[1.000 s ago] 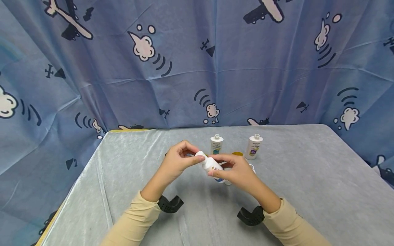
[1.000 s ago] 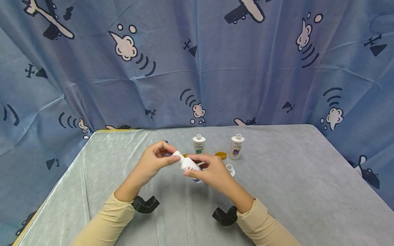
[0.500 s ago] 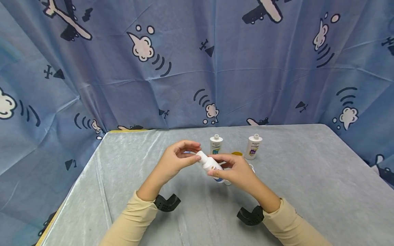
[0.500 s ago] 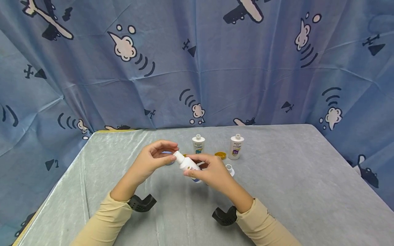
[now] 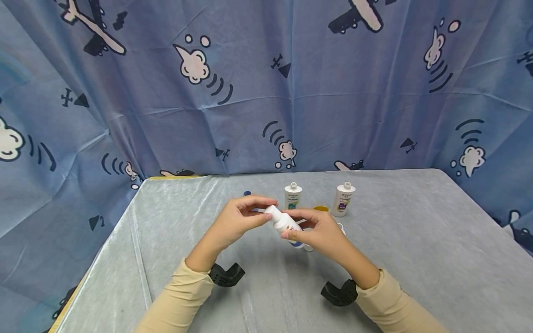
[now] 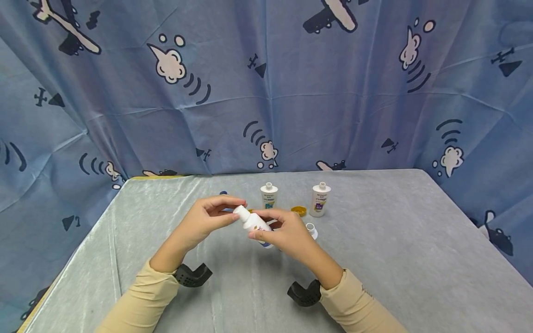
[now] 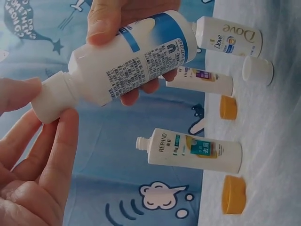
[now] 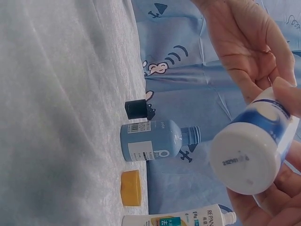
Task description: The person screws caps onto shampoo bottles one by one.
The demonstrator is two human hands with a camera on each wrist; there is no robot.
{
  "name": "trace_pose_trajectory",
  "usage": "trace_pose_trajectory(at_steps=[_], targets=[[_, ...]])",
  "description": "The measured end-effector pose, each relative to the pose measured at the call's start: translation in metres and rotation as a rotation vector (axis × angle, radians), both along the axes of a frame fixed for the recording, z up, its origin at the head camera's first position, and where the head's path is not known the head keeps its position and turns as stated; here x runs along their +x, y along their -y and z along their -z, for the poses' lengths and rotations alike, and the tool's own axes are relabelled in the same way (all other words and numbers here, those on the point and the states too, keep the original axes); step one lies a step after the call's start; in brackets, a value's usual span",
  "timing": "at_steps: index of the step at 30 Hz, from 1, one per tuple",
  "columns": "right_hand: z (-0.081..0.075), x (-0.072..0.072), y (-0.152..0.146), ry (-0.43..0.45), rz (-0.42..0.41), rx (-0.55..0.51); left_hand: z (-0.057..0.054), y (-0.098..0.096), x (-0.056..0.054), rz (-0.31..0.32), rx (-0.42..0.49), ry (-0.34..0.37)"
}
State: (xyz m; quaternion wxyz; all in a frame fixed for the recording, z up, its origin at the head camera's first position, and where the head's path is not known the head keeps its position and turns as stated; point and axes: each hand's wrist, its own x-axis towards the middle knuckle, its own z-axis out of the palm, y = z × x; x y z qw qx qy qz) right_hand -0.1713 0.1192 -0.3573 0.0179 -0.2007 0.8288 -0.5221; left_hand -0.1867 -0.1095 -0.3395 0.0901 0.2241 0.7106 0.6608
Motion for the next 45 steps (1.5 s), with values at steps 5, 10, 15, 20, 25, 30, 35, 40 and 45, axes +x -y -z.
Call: trace_pose_trajectory(at_steps=[5, 10, 15, 20, 25, 30, 35, 40, 45], targets=[[-0.0007, 0.0004, 0.0004, -0.009, 0.008, 0.001, 0.0017, -0.0020, -0.0018, -0.031, -0.011, 0.027], [0.0002, 0.0001, 0.0014, -0.017, -0.005, -0.009, 0.0026, -0.0026, -0.0025, -0.053, -0.023, 0.039], [0.0013, -0.0005, 0.0022, -0.026, -0.011, -0.020, 0.0013, -0.0018, -0.0021, -0.050, -0.022, 0.037], [0.0002, 0.0002, 0.0017, -0.021, -0.013, -0.018, -0.0002, 0.0018, -0.0020, 0.001, 0.010, 0.017], [-0.0017, 0.0012, 0.0011, -0.008, -0.011, -0.017, 0.0001, 0.0051, -0.0021, 0.060, 0.013, -0.023], [-0.0017, 0.0013, 0.0010, -0.011, -0.015, -0.028, -0.0004, 0.0057, -0.0012, 0.073, 0.005, -0.039], [-0.0014, 0.0014, 0.0009, -0.008, -0.015, -0.031, 0.0000, 0.0049, -0.0014, 0.053, 0.003, -0.023], [-0.0008, 0.0014, 0.0006, -0.013, -0.016, -0.027, 0.0001, 0.0045, -0.0016, 0.031, -0.001, -0.009], [-0.0003, 0.0016, 0.0007, -0.026, -0.017, -0.022, -0.0001, 0.0046, -0.0016, 0.009, -0.021, 0.002]])
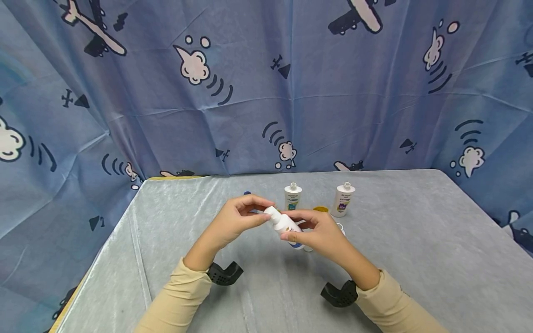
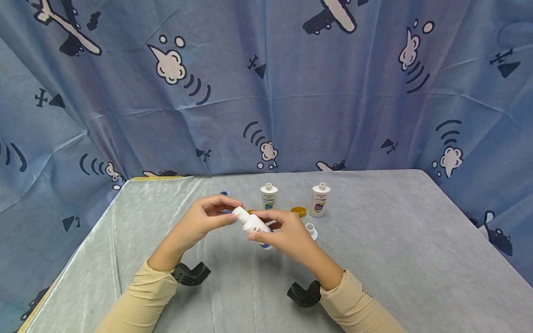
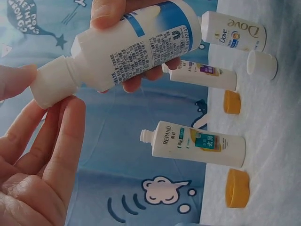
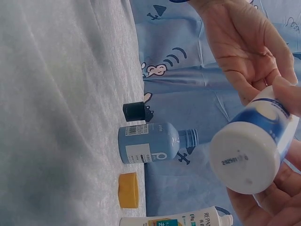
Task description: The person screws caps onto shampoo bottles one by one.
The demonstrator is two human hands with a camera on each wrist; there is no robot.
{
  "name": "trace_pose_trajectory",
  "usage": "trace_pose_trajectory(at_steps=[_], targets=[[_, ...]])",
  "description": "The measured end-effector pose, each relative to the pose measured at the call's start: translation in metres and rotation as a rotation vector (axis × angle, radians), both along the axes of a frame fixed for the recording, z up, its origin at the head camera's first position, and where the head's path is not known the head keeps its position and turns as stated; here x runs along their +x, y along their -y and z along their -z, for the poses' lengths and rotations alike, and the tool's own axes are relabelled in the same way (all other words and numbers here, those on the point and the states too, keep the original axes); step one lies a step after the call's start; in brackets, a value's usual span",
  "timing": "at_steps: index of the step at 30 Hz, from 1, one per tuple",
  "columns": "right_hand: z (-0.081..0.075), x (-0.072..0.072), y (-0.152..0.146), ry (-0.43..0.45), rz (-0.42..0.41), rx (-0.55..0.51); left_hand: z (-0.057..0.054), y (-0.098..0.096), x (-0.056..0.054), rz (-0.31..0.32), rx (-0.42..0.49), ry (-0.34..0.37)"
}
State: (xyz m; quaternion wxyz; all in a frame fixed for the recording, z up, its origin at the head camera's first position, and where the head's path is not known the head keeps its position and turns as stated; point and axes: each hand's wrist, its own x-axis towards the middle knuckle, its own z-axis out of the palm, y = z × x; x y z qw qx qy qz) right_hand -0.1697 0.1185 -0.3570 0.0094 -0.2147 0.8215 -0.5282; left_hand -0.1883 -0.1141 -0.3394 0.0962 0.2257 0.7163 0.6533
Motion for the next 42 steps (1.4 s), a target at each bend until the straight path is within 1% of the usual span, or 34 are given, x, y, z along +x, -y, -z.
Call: trace_pose_trajectory(at_steps=[5, 9, 12, 17, 20, 23, 27, 35, 42], targets=[[0.001, 0.000, 0.000, -0.016, -0.006, -0.003, 0.001, 0.000, -0.001, -0.022, -0.026, 0.005], [0.001, -0.001, 0.001, -0.018, -0.011, -0.001, 0.001, 0.000, -0.002, -0.037, -0.038, 0.026], [0.001, -0.001, 0.002, -0.023, -0.011, 0.005, -0.001, 0.002, -0.003, -0.019, -0.033, 0.028], [0.000, -0.001, 0.001, -0.024, -0.009, 0.008, -0.005, 0.008, -0.002, 0.040, 0.011, -0.014], [-0.001, -0.001, 0.001, -0.020, -0.008, 0.008, -0.005, 0.010, -0.002, 0.057, 0.022, -0.040], [0.000, -0.001, 0.001, -0.013, -0.010, 0.005, -0.004, 0.010, -0.002, 0.057, 0.012, -0.074], [0.000, -0.001, 0.001, 0.005, -0.016, 0.000, -0.003, 0.009, -0.001, 0.048, 0.005, -0.093], [0.001, 0.000, 0.001, 0.012, -0.015, -0.003, -0.002, 0.007, -0.002, 0.036, 0.006, -0.085], [0.000, 0.001, 0.002, 0.018, -0.007, 0.000, -0.002, 0.004, -0.001, -0.011, 0.001, -0.006]])
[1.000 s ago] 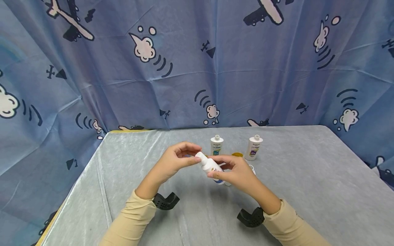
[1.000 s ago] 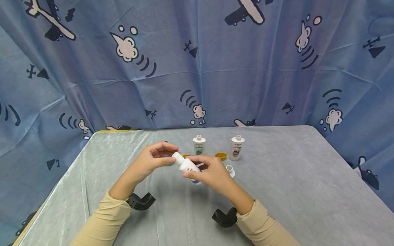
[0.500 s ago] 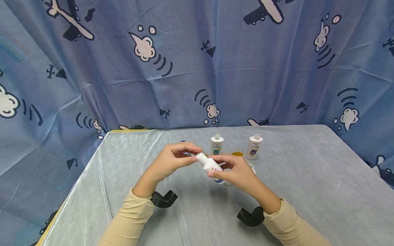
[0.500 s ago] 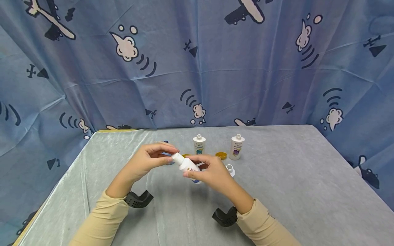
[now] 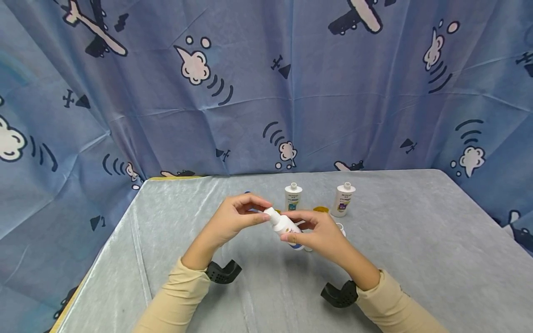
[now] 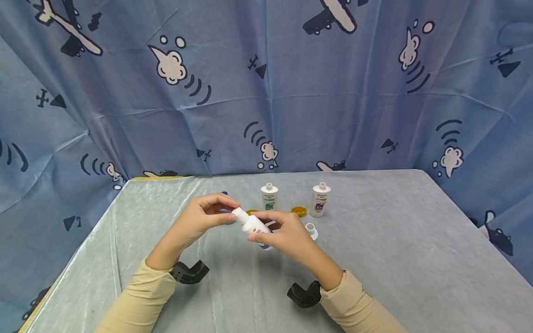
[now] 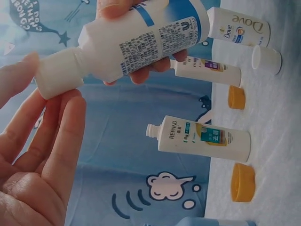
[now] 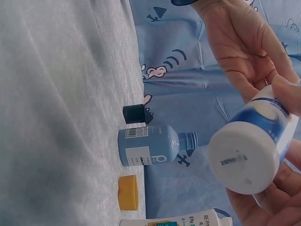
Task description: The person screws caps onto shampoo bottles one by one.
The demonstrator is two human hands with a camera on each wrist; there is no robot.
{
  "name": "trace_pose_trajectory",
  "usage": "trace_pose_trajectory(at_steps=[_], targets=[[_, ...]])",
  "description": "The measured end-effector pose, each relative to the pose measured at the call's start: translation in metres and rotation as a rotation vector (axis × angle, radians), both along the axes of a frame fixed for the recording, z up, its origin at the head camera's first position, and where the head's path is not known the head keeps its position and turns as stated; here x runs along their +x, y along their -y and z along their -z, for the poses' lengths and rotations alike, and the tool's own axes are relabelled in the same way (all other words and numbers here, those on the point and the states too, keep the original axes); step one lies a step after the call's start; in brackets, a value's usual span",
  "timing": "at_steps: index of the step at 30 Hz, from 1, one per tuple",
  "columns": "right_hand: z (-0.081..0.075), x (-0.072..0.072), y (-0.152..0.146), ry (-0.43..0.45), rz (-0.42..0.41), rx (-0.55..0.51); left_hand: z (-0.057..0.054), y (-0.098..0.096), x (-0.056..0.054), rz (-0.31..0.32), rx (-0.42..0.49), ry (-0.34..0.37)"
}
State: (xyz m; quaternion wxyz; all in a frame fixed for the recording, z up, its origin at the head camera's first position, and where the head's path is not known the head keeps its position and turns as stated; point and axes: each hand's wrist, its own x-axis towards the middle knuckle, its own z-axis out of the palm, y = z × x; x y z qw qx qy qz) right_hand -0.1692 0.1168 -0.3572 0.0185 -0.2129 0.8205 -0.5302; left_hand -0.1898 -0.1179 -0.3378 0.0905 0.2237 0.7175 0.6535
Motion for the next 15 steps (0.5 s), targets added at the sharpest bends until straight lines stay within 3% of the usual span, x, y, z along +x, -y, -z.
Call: trace_pose_trajectory(at_steps=[15], targets=[[0.0013, 0.0010, 0.0027, -0.023, 0.001, 0.001, 0.0011, -0.0014, 0.0001, -0.025, -0.003, 0.023]])
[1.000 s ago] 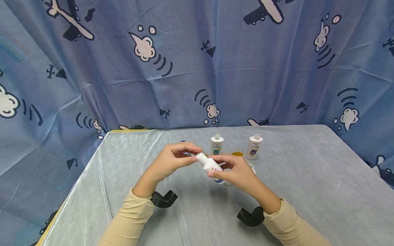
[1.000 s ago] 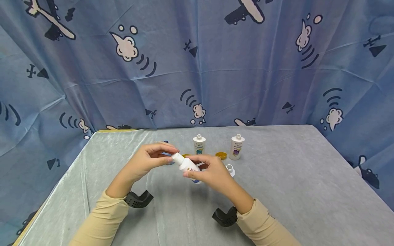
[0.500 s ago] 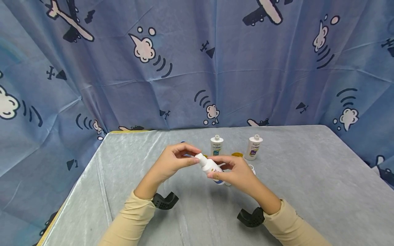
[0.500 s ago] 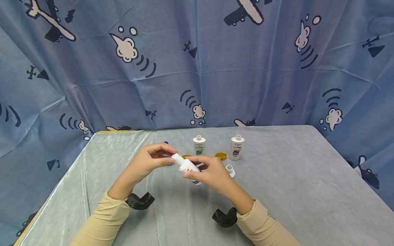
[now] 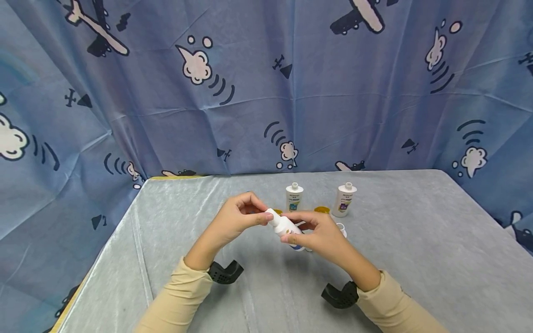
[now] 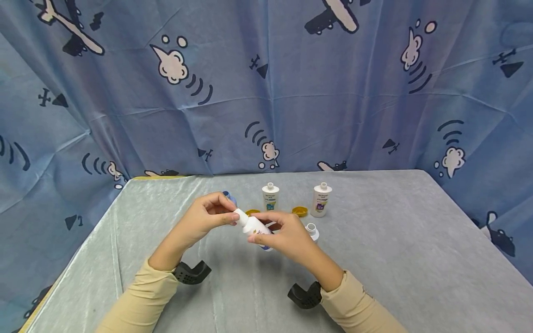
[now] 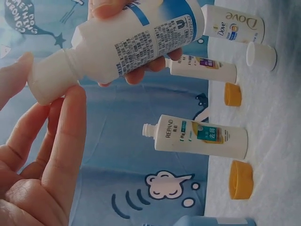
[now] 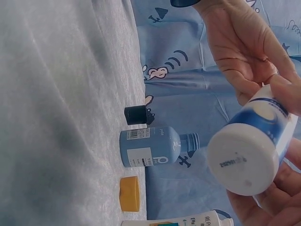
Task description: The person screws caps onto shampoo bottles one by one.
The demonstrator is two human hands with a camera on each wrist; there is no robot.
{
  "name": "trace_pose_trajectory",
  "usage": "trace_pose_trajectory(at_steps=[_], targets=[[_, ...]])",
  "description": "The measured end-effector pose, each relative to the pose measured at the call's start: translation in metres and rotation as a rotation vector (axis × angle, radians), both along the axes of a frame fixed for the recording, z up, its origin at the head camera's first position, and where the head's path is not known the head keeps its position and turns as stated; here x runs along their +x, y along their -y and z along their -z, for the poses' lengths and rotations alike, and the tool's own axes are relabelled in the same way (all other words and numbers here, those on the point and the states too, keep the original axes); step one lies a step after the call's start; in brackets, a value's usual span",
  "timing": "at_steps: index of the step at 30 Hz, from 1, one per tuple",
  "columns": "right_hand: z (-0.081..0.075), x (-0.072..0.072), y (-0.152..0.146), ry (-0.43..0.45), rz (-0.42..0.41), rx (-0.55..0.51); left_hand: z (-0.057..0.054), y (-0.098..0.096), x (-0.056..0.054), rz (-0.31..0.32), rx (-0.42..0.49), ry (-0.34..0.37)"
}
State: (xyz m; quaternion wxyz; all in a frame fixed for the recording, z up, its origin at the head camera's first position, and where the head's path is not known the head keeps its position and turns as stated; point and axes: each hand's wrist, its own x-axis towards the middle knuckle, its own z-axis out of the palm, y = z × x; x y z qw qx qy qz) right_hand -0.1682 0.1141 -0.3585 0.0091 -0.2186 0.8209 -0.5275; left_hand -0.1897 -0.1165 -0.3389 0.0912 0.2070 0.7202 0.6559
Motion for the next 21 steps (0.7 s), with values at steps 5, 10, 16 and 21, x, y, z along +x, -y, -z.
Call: trace_pose_trajectory(at_steps=[5, 10, 16, 21], targets=[[-0.001, 0.001, -0.001, 0.009, -0.007, 0.003, -0.002, 0.002, 0.000, -0.031, -0.035, 0.019], [-0.002, 0.000, -0.002, 0.005, -0.009, 0.004, -0.005, 0.008, -0.001, 0.000, -0.043, -0.007], [-0.002, -0.001, -0.002, 0.021, -0.009, -0.001, -0.005, 0.012, 0.000, 0.116, -0.041, -0.075], [-0.003, 0.000, -0.003, 0.024, -0.010, -0.005, -0.006, 0.010, 0.001, 0.128, -0.066, -0.088]])
